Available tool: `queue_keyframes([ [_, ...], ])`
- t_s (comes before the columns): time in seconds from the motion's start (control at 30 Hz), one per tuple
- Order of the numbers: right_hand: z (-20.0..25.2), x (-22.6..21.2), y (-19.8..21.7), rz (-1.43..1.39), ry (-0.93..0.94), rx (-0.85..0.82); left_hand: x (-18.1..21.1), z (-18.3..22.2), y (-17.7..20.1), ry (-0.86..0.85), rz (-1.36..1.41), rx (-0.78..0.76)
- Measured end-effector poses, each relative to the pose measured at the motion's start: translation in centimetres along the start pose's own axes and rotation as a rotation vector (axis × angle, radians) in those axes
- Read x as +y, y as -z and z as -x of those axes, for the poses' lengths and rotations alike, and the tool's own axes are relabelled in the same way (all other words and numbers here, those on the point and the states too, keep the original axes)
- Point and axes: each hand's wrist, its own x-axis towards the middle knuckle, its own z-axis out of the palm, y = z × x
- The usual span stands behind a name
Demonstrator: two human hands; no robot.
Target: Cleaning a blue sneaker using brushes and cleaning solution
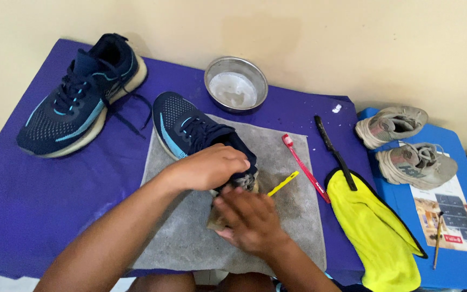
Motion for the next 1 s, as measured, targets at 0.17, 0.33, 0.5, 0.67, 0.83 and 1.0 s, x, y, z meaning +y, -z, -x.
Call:
queue_keyframes([
  [0.17, -1.5, 0.2, 0.7, -0.106, -0.170, 0.061, -0.8, 0.6, -1.1, 0.091, 0.073, 0.007],
  [0.33, -0.2, 1.2, -0.8, 0.000, -0.351, -0.154, -0.8, 0.7, -0.9, 0.039, 0.047, 0.029],
  [0.5, -2.6, 1.1, 1.1, -0.331, -0.009, 0.037, -0.6, 0.8, -1.3, 0.115, 0.061, 0.018],
  [0.67, -1.7, 0.7, 1.2, -0.063, -0.128, -0.023, 0.7, 0.5, 0.1, 0.149, 0.078, 0.000],
  [0.83, -4.4, 1.4, 2.5, -0.146, -0.382, -0.012, 0.7, 0.1, 0.4, 0.216, 0.121, -0.042],
  [1.0, -3.4, 0.9, 2.5, -0.350, 0.001, 0.059, 0.8, -0.1, 0.8, 0.220, 0.128, -0.026],
])
